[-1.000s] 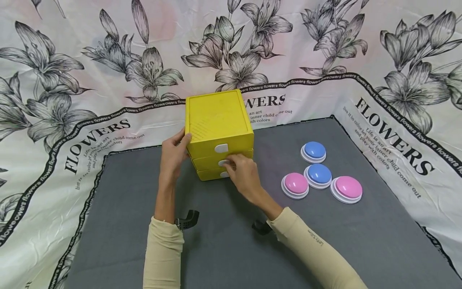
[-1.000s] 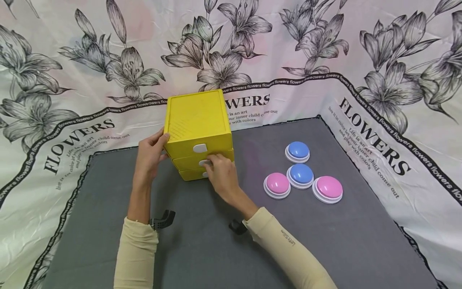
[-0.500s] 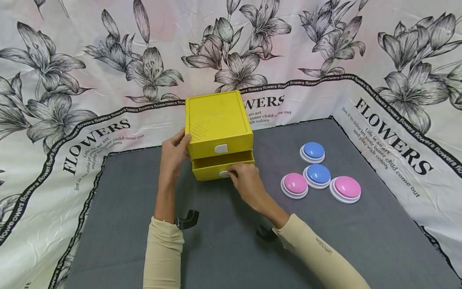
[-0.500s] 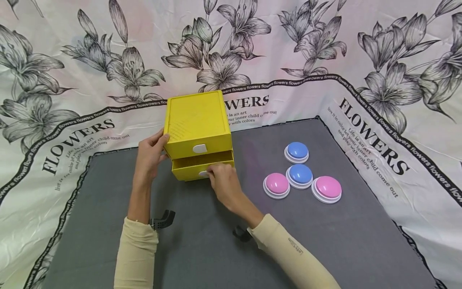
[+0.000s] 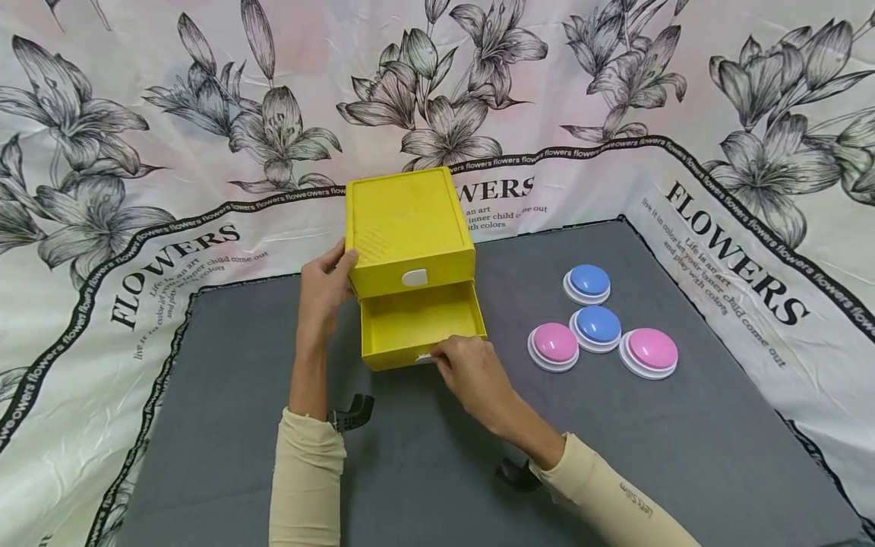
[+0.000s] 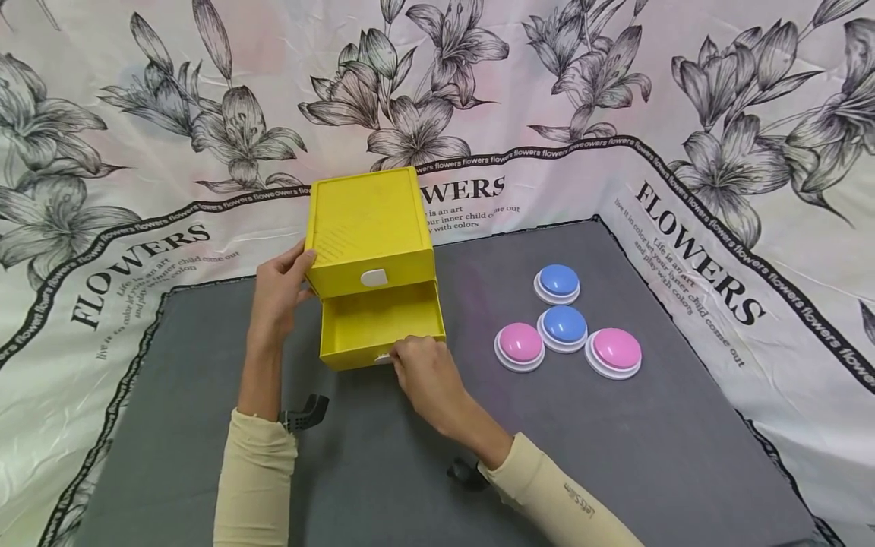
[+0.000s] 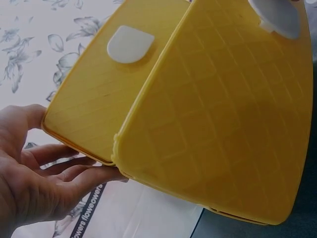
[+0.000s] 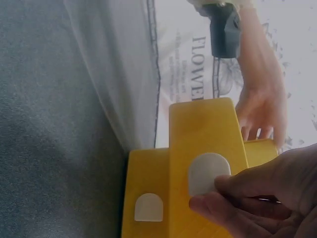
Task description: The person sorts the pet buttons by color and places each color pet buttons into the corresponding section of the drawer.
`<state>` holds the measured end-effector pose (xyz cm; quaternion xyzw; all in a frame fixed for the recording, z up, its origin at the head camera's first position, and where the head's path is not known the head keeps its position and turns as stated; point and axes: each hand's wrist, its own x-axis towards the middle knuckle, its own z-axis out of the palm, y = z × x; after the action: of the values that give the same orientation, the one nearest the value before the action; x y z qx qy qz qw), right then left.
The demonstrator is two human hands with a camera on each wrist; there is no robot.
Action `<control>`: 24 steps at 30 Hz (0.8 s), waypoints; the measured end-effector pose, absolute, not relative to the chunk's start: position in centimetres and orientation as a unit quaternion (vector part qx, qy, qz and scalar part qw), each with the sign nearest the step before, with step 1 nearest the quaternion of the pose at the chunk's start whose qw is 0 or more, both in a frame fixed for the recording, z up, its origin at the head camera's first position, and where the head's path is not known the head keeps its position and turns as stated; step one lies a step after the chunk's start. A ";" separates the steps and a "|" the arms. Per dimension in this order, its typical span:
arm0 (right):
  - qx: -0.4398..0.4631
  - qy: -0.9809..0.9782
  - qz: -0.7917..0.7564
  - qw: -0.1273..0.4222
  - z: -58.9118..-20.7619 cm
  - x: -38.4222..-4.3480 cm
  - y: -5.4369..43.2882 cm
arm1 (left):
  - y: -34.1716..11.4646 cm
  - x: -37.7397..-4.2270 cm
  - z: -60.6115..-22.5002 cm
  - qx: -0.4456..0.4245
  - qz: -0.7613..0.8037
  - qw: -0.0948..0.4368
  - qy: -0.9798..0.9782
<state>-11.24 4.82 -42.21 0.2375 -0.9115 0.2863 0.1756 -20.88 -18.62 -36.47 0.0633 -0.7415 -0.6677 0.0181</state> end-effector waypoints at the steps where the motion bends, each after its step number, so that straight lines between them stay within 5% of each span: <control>1: 0.239 -0.912 0.285 0.173 -42.1 -11.2 4.8 | -18.7 -21.0 -36.4 0.063 -0.667 0.018 -0.742; 12: 0.193 -0.918 0.332 0.101 -39.7 -11.3 5.6 | -19.1 -21.6 -36.5 0.064 -0.658 0.016 -0.750; 19: 0.138 -0.913 0.342 0.172 -37.5 -12.9 9.2 | -19.2 -21.6 -36.5 0.060 -0.651 0.023 -0.757; 24: 0.091 -0.926 0.321 0.175 -37.3 -14.5 12.5 | -19.2 -21.5 -36.6 0.046 -0.662 0.018 -0.748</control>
<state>-14.49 12.48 -37.29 0.0910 -0.9264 0.3209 0.1748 -21.50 -19.24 -36.61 0.0458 -0.7476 -0.6623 0.0184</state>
